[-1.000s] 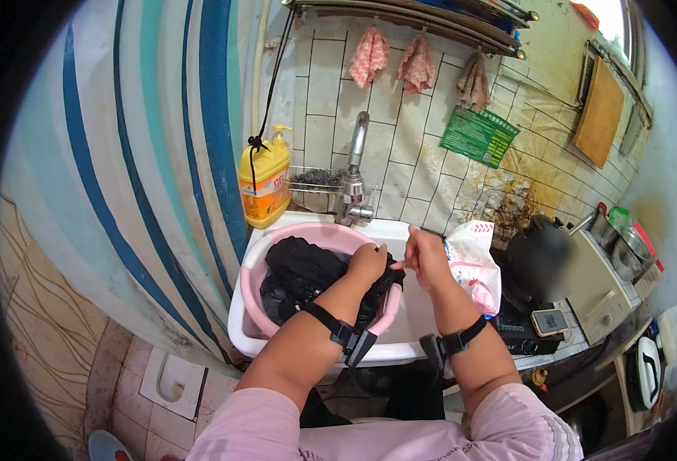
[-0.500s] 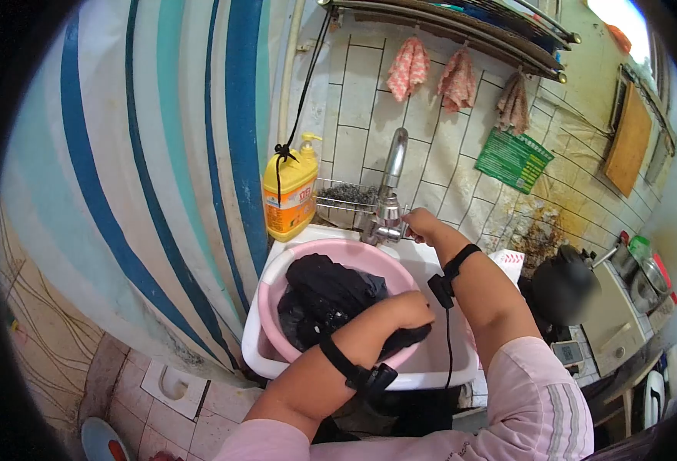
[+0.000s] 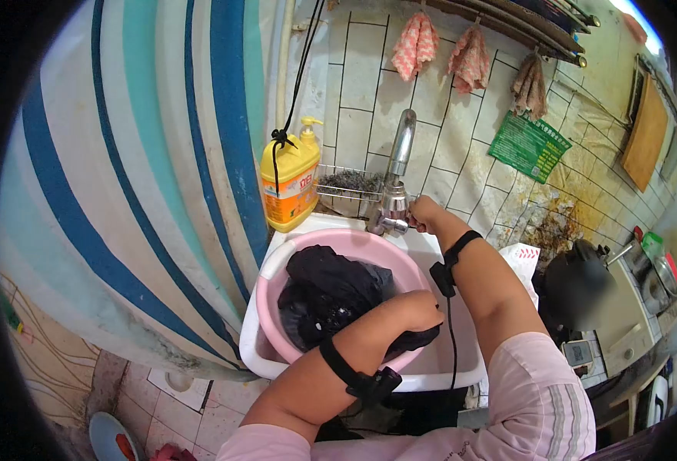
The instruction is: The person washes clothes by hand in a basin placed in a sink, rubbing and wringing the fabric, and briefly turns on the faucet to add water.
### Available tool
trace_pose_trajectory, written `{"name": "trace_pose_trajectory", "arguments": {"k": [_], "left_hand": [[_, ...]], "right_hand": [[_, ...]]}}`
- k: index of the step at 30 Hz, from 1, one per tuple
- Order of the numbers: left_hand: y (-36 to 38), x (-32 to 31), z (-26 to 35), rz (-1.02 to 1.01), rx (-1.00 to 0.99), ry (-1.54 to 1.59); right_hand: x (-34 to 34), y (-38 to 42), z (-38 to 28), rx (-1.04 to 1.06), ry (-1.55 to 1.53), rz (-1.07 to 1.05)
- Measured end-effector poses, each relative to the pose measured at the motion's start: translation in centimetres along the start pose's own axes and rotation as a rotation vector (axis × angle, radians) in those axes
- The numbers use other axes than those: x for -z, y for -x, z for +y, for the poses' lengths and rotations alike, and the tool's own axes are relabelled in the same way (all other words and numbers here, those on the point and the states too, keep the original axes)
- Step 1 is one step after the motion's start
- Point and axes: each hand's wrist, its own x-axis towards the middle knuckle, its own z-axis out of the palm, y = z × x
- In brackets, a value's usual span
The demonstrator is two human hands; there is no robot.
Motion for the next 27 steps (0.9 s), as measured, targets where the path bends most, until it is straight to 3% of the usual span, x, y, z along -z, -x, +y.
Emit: {"name": "trace_pose_trajectory", "arguments": {"k": [15, 17, 19, 21, 22, 24, 27], "left_hand": [[-0.3, 0.0, -0.5, 0.002, 0.008, 0.03], [-0.5, -0.2, -0.6, 0.003, -0.016, -0.007], [0.2, 0.2, 0.1, -0.008, 0.001, -0.004], [0.1, 0.3, 0.4, -0.013, 0.01, 0.001], [-0.1, 0.3, 0.3, -0.024, 0.031, 0.0], [-0.2, 0.0, 0.3, -0.039, 0.049, 0.008], [0.1, 0.3, 0.2, -0.026, 0.02, -0.004]], "right_hand": [[-0.1, 1.5, 0.0, -0.006, -0.032, 0.02], [0.1, 2.8, 0.0, 0.056, 0.014, 0.214], [-0.6, 6.6, -0.7, 0.096, -0.108, 0.211], [-0.8, 9.7, -1.4, -0.028, -0.445, -0.298], [-1.2, 11.0, -1.7, -0.032, -0.439, -0.292], [-2.1, 12.9, -2.1, 0.037, -0.522, -0.589], [-2.4, 14.0, -2.8, -0.005, -0.64, -0.605]]}}
